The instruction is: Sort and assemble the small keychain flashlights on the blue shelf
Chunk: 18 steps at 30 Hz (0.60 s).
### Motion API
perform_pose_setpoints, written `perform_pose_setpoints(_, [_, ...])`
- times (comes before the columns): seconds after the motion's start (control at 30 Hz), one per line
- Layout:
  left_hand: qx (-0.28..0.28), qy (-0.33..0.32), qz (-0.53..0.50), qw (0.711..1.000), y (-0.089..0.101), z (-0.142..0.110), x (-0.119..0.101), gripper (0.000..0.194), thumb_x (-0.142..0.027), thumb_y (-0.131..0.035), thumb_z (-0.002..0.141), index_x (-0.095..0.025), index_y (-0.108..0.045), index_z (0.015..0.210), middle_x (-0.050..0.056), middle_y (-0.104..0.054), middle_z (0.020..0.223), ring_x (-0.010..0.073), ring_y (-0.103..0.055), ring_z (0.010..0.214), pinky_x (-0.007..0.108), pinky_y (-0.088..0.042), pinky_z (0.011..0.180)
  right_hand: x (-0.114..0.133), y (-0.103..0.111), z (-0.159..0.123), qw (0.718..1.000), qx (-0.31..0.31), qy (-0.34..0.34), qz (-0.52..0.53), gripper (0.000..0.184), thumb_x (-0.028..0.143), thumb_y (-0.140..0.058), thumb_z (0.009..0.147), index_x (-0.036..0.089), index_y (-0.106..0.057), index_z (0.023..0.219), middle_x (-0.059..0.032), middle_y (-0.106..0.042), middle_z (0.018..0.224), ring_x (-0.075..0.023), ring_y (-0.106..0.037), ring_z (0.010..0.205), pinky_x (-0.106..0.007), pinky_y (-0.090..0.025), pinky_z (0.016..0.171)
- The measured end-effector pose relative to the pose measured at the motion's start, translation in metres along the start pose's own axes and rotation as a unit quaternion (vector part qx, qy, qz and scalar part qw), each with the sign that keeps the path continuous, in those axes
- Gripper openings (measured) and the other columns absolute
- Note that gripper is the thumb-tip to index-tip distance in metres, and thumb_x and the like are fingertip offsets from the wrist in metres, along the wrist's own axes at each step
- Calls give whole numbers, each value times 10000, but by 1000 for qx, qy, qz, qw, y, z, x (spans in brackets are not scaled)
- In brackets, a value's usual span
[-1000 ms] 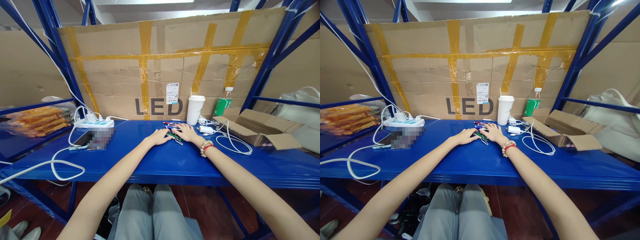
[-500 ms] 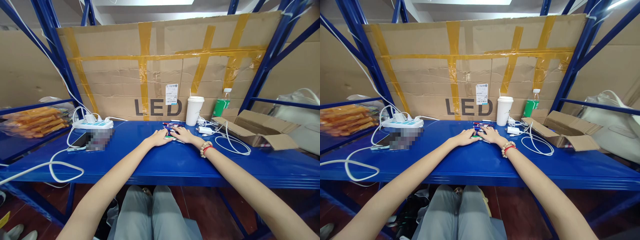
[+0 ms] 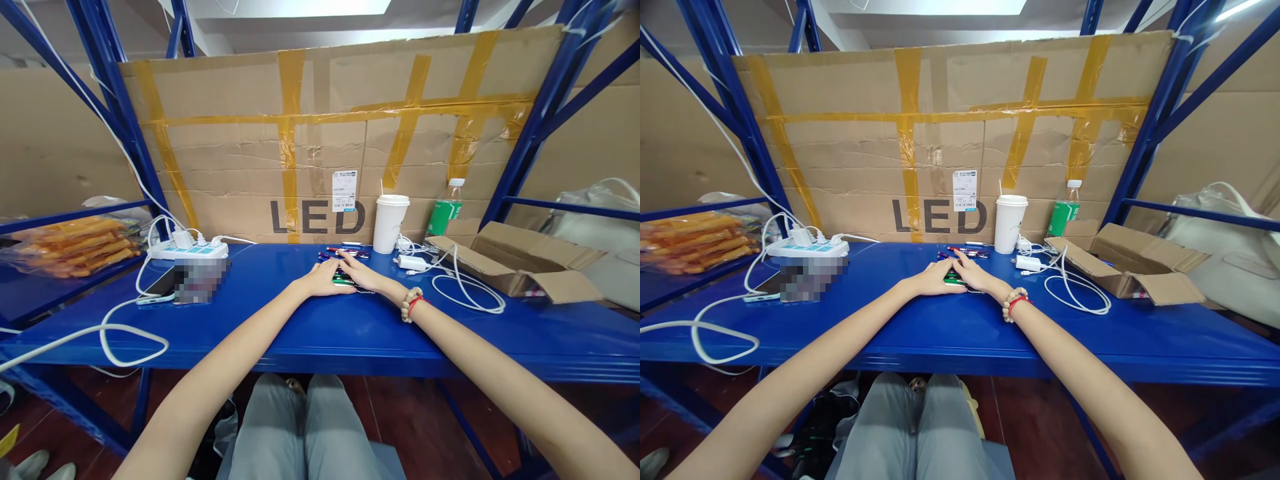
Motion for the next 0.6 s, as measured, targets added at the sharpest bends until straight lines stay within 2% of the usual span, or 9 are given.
perform_pose_setpoints(0.13, [19, 11, 8, 1000, 2, -1, 2, 859, -731, -412, 689, -211, -277, 1359, 108, -311, 1442, 296, -251, 1331, 469, -197, 1066, 4, 4, -4, 996, -45, -6, -75, 622, 539, -246, 904, 163, -307, 1396, -89, -397, 1399, -227, -365, 1276, -387, -283, 1055])
perform_pose_setpoints(0.23, [18, 27, 17, 999, 2, 0, 6, 906, -766, -401, 664, -222, -257, 1374, 108, -273, 1461, 311, -217, 1342, 488, -170, 1072, 6, 11, -8, 979, -95, -33, -179, 526, 500, -267, 912, 222, -415, 1333, -61, -454, 1360, -258, -391, 1247, -443, -271, 1034])
perform_pose_setpoints(0.3, [7, 34, 25, 999, 3, 0, 9, 904, -780, -408, 646, -243, -281, 1362, 101, -298, 1448, 314, -227, 1336, 495, -173, 1068, 4, 14, -9, 966, -108, -64, -226, 527, 509, -257, 912, 231, -426, 1326, -69, -461, 1352, -274, -395, 1238, -462, -255, 1028])
perform_pose_setpoints(0.4, [-3, 53, 39, 998, 4, 0, 14, 897, -783, -421, 631, -244, -323, 1341, 111, -339, 1419, 317, -232, 1332, 504, -163, 1069, -5, 13, -8, 960, -70, -99, -254, 602, 570, -199, 899, 228, -376, 1361, -96, -440, 1365, -293, -373, 1253, -492, -218, 1035])
perform_pose_setpoints(0.5, [4, 76, 42, 996, 5, -2, 18, 910, -770, -430, 635, -236, -297, 1359, 122, -309, 1433, 330, -192, 1348, 533, -120, 1073, -13, 8, -5, 960, -4, -121, -253, 665, 624, -144, 877, 241, -333, 1387, -100, -381, 1408, -310, -303, 1301, -531, -189, 1043])
perform_pose_setpoints(0.6, [12, 82, 41, 996, 6, -4, 19, 909, -757, -441, 641, -243, -271, 1371, 131, -296, 1436, 327, -182, 1352, 551, -95, 1071, -14, 4, -4, 960, 32, -143, -238, 687, 641, -132, 868, 244, -305, 1401, -88, -315, 1447, -292, -220, 1343, -530, -152, 1067])
Point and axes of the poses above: each hand's wrist, its own z-axis towards the middle knuckle, its own y-axis out of the back of the hand, x = y × z, the point moved 2 cm from there along z, towards the middle knuckle
